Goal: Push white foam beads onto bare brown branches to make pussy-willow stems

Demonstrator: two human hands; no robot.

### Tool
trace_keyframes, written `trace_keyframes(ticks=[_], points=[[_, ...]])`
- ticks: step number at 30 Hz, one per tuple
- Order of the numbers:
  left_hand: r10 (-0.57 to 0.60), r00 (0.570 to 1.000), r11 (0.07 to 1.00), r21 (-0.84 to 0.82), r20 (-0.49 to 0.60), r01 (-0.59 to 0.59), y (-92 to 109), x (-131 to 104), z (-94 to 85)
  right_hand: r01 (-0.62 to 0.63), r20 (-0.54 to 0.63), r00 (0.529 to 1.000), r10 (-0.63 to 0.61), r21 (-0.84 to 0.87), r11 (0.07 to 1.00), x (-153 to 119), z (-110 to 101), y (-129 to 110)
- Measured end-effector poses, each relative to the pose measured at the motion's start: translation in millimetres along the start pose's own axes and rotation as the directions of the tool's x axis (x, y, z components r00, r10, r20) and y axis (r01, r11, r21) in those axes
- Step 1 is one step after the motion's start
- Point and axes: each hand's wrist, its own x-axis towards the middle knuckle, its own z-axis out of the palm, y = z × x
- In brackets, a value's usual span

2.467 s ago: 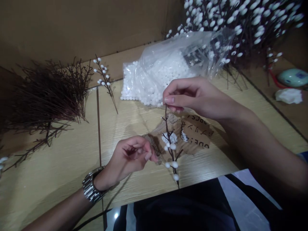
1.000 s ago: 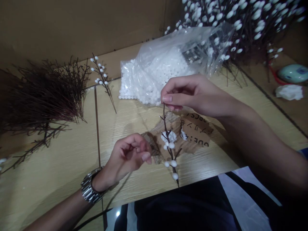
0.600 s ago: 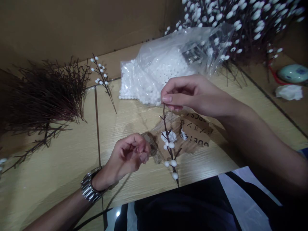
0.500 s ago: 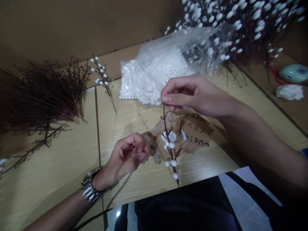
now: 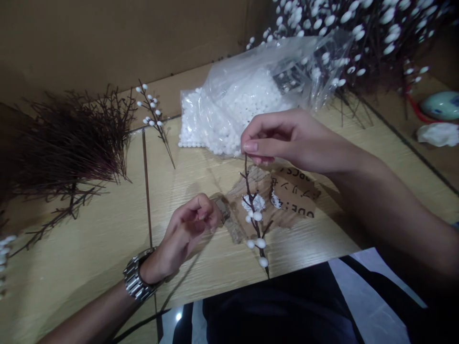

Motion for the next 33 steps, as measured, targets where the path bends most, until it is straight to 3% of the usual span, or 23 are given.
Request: trace_keyframes(ticks=[10,19,33], points=[[0.016,1.0,0.999,-0.042,0.002,-0.016,0.3,1.2,1.0,0.052,0.006,0.999,-0.052,0.007,0.999,-0.2,-0.2,3.5],[0.024,1.0,0.998,-0.057,-0.013,-0.025,4.2,3.3,5.2,-0.005,-0.017,1.0,0.004,-0.009,1.0,-0.2,0.7,1.4],[0.016,1.0,0.998,-0.057,0.001,-0.016,4.2,0.8,4.7,0.023,-0.009,1.0,-0.023,-0.021,1.0,-0.5,0.6,2.5]])
